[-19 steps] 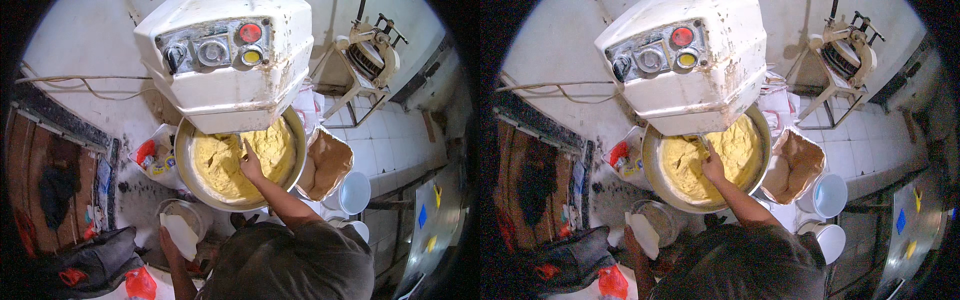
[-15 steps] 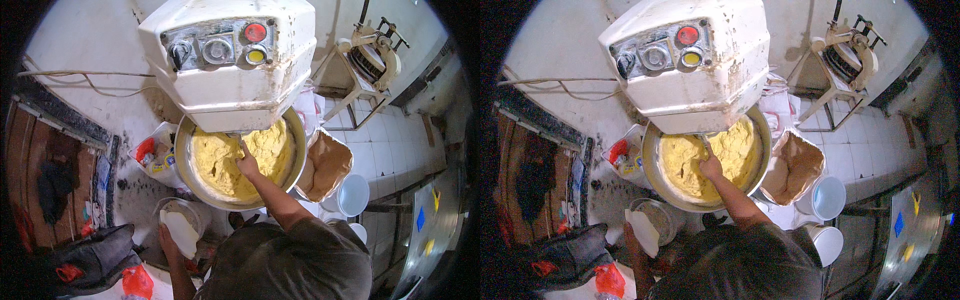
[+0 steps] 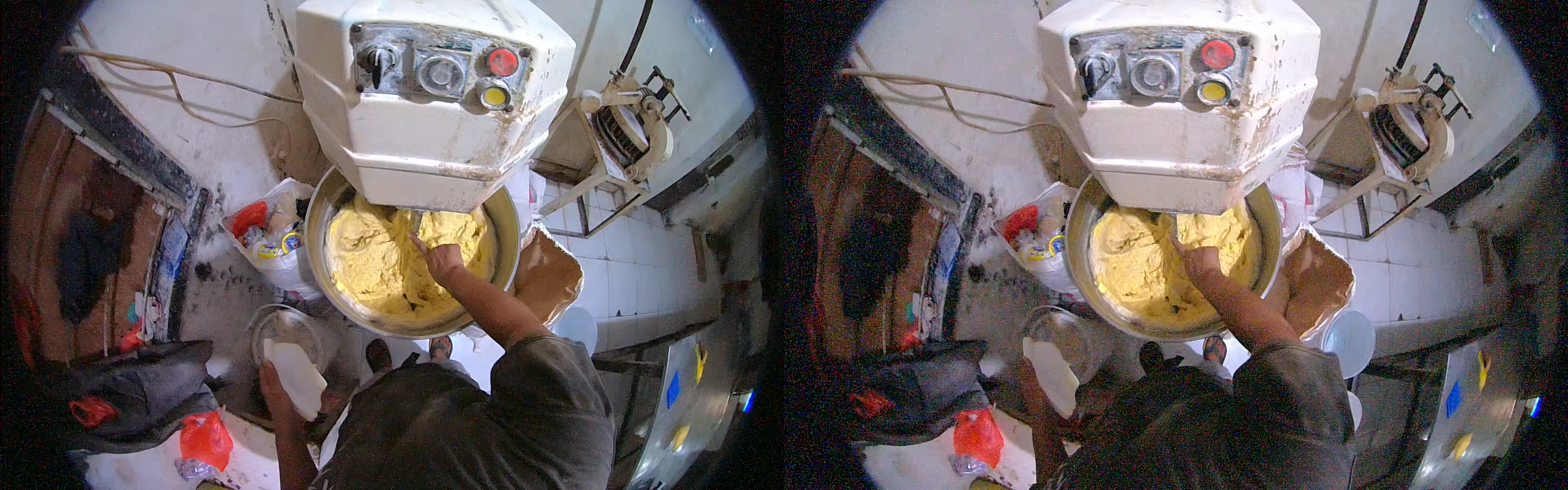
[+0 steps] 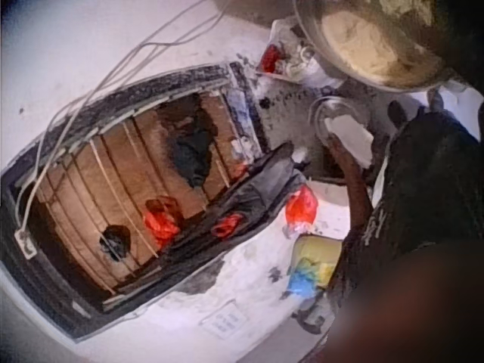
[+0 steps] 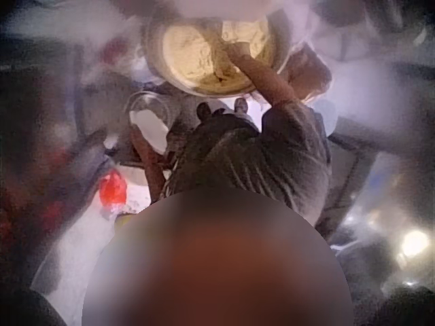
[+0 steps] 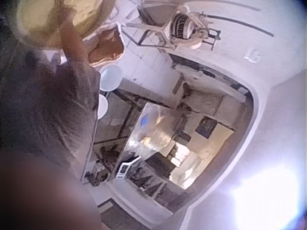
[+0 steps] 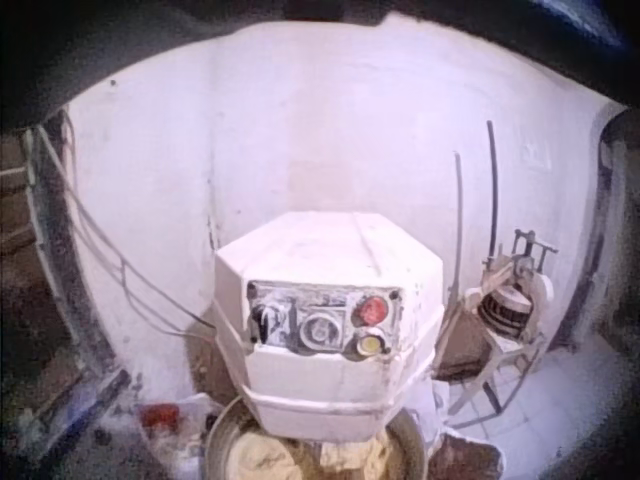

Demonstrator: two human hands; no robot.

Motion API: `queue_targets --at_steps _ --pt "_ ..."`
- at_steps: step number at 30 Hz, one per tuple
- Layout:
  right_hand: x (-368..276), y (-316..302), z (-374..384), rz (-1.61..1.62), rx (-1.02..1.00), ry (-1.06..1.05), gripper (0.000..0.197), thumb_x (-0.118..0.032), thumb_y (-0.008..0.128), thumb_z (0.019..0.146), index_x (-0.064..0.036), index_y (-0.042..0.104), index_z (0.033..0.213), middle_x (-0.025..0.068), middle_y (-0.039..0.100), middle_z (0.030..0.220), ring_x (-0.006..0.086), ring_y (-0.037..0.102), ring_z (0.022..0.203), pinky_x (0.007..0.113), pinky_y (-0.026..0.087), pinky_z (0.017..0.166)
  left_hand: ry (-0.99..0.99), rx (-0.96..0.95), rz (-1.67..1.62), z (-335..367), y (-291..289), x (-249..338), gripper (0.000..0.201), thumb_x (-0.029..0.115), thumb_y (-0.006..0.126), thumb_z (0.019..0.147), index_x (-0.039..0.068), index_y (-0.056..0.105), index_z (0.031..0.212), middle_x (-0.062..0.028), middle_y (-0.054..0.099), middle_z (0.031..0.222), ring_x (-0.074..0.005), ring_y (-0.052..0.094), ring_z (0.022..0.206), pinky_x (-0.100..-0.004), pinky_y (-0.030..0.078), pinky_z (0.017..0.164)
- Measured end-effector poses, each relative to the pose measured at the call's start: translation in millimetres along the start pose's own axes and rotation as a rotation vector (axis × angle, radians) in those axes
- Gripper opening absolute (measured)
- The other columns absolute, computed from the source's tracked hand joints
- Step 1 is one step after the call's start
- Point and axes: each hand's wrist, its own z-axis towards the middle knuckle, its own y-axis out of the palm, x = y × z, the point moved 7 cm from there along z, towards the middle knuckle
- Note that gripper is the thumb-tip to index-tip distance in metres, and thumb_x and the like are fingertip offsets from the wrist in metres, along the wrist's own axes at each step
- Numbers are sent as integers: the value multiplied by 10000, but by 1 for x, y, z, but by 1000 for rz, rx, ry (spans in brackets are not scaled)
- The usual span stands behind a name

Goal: The person scrapes yellow dough from a metal table into a stand mixer, adds ingredients, and operates the mixer. Then the person sweeps a tiled floor with a broom.

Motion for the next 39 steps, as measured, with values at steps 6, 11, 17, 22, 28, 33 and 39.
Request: queue_targets --at_steps 6,11,17,22,28,33,39 --pt "13 18 5 804 159 180 838 -129 540 836 -171 2 1477 161 654 822 236 615 674 384 471 570 -50 31 -165 -10 17 15 508 441 415 953 21 447 1235 -142 512 1146 -240 534 1000 -348 439 849" --pt "-28 21 8 1925 257 156 829 -43 512 877 -206 -37 1475 132 594 873 134 453 546 289 417 514 -15 -49 -82 15 20 6 488 415 404 962 2 457 1217 -145 523 1120 -233 536 986 -339 440 844" --pt "6 -2 -3 1400 414 253 450 -150 607 872 -70 498 1301 80 633 902 143 532 659 299 457 606 10 -90 -40 35 8 -23 504 406 397 967 -28 456 1215 -160 526 1132 -239 538 994 -343 440 859" --pt "58 3 -5 2304 489 340 278 -163 522 912 -18 569 1145 23 630 922 83 492 654 234 409 591 34 -20 22 26 13 -17 518 409 399 966 -36 446 1228 -170 522 1166 -251 529 1033 -356 430 885" --pt "39 -2 -26 2778 176 145 291 -207 450 913 -23 565 1107 13 605 867 83 489 643 205 382 569 39 -68 24 19 40 -4 521 411 405 964 -25 436 1248 -180 527 1177 -269 513 1064 -370 402 925" --pt "62 -14 -76 1399 433 100 368 -74 537 847 -79 560 1214 73 616 889 171 551 745 302 447 663 46 -118 68 19 81 16 525 413 411 962 -15 428 1264 -189 530 1185 -283 499 1090 -381 378 958" --pt "104 -17 -180 281 771 73 524 -271 677 743 -243 558 1253 123 269 1456 392 210 1338 595 191 1031 192 -161 -142 -3 146 56 408 306 453 967 -16 427 1216 -122 534 1106 -187 513 973 -300 413 847"
